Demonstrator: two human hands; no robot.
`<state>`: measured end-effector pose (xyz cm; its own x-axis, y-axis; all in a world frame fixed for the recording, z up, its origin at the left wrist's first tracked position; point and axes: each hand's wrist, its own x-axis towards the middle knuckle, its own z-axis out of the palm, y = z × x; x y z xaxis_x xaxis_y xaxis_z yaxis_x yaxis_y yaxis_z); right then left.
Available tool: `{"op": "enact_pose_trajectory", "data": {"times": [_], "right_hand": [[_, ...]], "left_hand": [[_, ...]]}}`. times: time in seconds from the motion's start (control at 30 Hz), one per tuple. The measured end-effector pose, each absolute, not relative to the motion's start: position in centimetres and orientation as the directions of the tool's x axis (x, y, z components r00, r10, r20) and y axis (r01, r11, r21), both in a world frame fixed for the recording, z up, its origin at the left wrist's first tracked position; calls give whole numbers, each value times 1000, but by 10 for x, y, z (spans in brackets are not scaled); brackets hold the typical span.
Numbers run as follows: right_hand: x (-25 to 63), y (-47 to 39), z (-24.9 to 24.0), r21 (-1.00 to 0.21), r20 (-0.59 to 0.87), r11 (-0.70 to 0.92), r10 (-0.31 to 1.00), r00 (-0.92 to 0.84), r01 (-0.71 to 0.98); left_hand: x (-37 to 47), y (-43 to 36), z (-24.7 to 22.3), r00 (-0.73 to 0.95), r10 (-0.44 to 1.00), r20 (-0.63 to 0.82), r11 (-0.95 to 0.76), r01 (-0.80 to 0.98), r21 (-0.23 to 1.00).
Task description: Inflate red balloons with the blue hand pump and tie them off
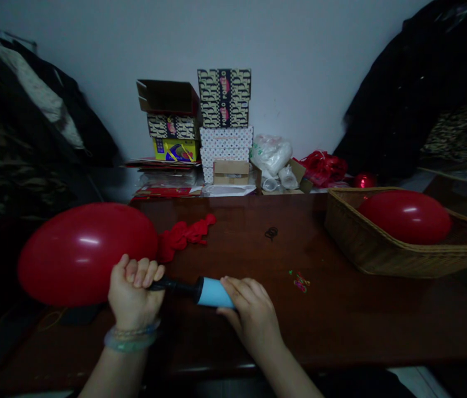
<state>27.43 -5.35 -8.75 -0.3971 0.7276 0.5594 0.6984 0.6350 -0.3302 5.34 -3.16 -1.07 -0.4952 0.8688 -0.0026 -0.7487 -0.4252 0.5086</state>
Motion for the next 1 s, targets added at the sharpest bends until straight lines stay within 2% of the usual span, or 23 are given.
{"op": "enact_pose_trajectory", "data": {"times": [0.2, 0.47, 1.0], "right_hand": [[282, -48, -88, -260, 592, 643, 696, -407, 721], [280, -52, -87, -270, 576, 626, 714, -398, 732], [263, -65, -83, -379, 566, 626, 740, -364, 682]], "left_hand": [[29, -33, -6, -549, 835, -30, -468, -739, 485], [37, -33, -7, -531, 847, -32, -455, -755, 472], [83, -33, -16, -443, 896, -32, -357, -762, 541]]}}
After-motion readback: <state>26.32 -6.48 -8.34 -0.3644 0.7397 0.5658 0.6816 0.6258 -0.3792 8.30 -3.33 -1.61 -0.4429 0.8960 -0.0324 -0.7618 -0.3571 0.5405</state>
